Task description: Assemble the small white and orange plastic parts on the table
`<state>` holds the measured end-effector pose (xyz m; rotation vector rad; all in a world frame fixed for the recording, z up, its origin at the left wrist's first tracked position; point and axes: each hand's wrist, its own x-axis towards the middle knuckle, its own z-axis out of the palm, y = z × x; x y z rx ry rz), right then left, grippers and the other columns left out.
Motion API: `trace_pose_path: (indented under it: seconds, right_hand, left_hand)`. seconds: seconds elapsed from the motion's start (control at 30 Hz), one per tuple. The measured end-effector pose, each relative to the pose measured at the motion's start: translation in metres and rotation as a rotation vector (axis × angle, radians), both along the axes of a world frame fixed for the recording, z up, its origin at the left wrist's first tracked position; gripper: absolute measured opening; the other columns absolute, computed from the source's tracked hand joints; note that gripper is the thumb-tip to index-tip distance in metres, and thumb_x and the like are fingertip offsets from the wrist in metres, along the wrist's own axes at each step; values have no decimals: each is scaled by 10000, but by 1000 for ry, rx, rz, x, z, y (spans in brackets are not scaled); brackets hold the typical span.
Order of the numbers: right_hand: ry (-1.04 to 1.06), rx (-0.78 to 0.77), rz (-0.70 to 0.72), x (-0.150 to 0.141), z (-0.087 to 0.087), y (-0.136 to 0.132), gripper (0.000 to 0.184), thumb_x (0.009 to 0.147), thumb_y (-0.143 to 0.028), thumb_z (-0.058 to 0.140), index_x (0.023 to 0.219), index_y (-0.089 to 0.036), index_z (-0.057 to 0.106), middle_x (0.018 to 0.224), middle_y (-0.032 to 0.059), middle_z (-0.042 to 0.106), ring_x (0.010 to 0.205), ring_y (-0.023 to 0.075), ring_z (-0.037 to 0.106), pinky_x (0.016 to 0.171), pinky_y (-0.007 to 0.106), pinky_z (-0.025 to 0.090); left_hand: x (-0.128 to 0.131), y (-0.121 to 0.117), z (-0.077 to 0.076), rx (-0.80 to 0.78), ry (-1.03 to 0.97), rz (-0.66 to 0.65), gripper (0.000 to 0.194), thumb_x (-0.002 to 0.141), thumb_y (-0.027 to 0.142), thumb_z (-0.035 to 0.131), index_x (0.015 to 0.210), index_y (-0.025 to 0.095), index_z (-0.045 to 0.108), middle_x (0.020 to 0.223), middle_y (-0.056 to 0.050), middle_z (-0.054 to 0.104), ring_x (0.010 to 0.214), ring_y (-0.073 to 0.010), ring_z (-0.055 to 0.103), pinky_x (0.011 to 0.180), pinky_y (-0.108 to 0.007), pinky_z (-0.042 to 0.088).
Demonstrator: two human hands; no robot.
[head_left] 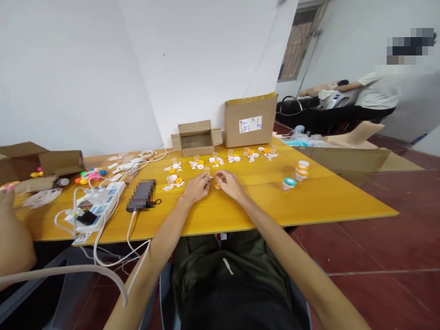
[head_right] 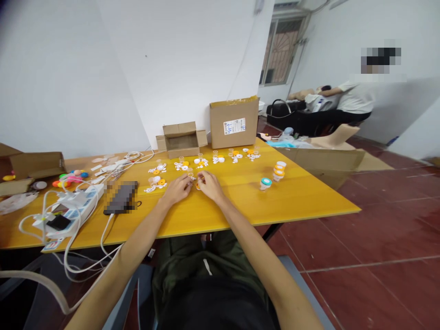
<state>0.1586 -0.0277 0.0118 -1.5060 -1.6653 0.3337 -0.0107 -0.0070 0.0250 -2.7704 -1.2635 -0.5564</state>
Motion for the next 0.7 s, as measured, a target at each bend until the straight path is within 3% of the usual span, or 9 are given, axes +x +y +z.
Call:
trace_pose_path:
  seconds: [0.23, 0.4, 0.57, 0.7]
  right_hand:
    - [268, 22, 217, 7, -13, 11, 190, 826, -121, 549, 882, -223, 699, 918, 18, 758, 788, 159, 714, 759, 298, 611]
    - [425, -47, 248, 12, -21, 18, 203, 825, -135, 530, 908, -228, 690, 912, 12, 747, 682, 139, 690, 616, 264, 610]
    - [481, -51, 274, 14, -23, 19, 169, 844, -158, 550, 920, -228, 685, 900, 12, 746, 714, 141, 701, 622, 259, 616]
    - [520, -70, 266, 14, -23, 19, 158, 844, -153, 563, 920, -221, 683, 904, 17, 748, 725, 144, 710, 628, 267, 621]
  left_hand:
    - [-2, -1, 2, 37, -71, 80, 228, 915, 161, 533, 1078, 238, 671, 1099, -88, 657, 1045, -248, 656, 895, -350, 555]
    - [-3, -1, -1, 48, -142, -75, 231, 996, 295, 460, 1096, 233, 659, 1108, -73, 661, 1025, -223, 661, 920, -342, 545]
    - [0, 2, -9, 60, -118, -166, 270, 930, 377, 610, 1155, 233, 648, 1187, -86, 673, 1122, -266, 648, 999, -384, 524]
    - [1, 5, -13, 36, -101, -190, 281, 925, 341, 613, 1180, 225, 638, 1205, -96, 676, 1158, -279, 638, 1025, -406, 514]
